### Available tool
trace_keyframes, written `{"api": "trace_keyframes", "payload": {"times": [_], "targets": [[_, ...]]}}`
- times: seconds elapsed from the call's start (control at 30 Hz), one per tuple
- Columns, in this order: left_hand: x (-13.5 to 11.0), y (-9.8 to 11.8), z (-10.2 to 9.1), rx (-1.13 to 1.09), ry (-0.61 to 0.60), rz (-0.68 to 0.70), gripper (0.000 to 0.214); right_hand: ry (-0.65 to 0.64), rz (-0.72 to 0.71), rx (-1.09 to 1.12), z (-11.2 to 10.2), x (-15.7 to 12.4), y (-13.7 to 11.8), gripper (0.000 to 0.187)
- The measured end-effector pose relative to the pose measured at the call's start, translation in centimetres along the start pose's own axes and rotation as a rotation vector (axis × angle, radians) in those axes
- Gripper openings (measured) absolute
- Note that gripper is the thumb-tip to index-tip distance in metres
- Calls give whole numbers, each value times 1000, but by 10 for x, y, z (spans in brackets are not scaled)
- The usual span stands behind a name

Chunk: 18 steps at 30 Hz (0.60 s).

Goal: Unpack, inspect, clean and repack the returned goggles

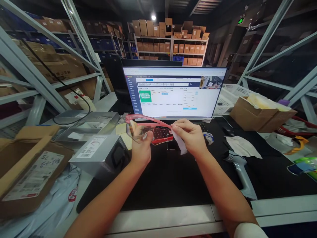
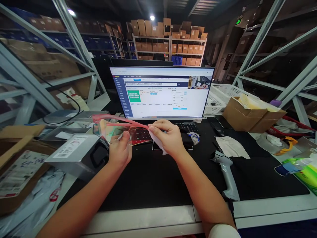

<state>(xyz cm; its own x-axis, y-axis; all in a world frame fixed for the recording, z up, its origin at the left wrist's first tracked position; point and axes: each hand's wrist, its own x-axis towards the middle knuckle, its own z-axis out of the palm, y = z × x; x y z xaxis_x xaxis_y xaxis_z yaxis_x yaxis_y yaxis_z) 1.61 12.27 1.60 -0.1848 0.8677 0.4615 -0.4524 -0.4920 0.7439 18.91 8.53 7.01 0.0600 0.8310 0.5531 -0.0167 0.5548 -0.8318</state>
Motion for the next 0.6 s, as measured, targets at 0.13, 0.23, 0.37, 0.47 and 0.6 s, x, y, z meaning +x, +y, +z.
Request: {"api": "trace_keyframes", "payload": {"times": [0.13, 0.23, 0.37, 0.47, 0.6], "targets": [[-3, -3, 1, 20, -56, -7, 41, 33, 26, 115, 4, -1, 2, 6], [-4, -2, 2, 25, -88, 1, 37, 25, -1, 120, 3, -1, 4, 8], [-2, 6, 4, -15, -71, -21, 35, 12, -54, -37, -2, -1, 1, 11], [0, 9, 6, -40, -32, -14, 36, -28, -62, -173, -9, 1, -5, 10], [1, 9, 6, -48, -35, 18, 34, -35, -12, -291, -17, 2, -12, 8]]}}
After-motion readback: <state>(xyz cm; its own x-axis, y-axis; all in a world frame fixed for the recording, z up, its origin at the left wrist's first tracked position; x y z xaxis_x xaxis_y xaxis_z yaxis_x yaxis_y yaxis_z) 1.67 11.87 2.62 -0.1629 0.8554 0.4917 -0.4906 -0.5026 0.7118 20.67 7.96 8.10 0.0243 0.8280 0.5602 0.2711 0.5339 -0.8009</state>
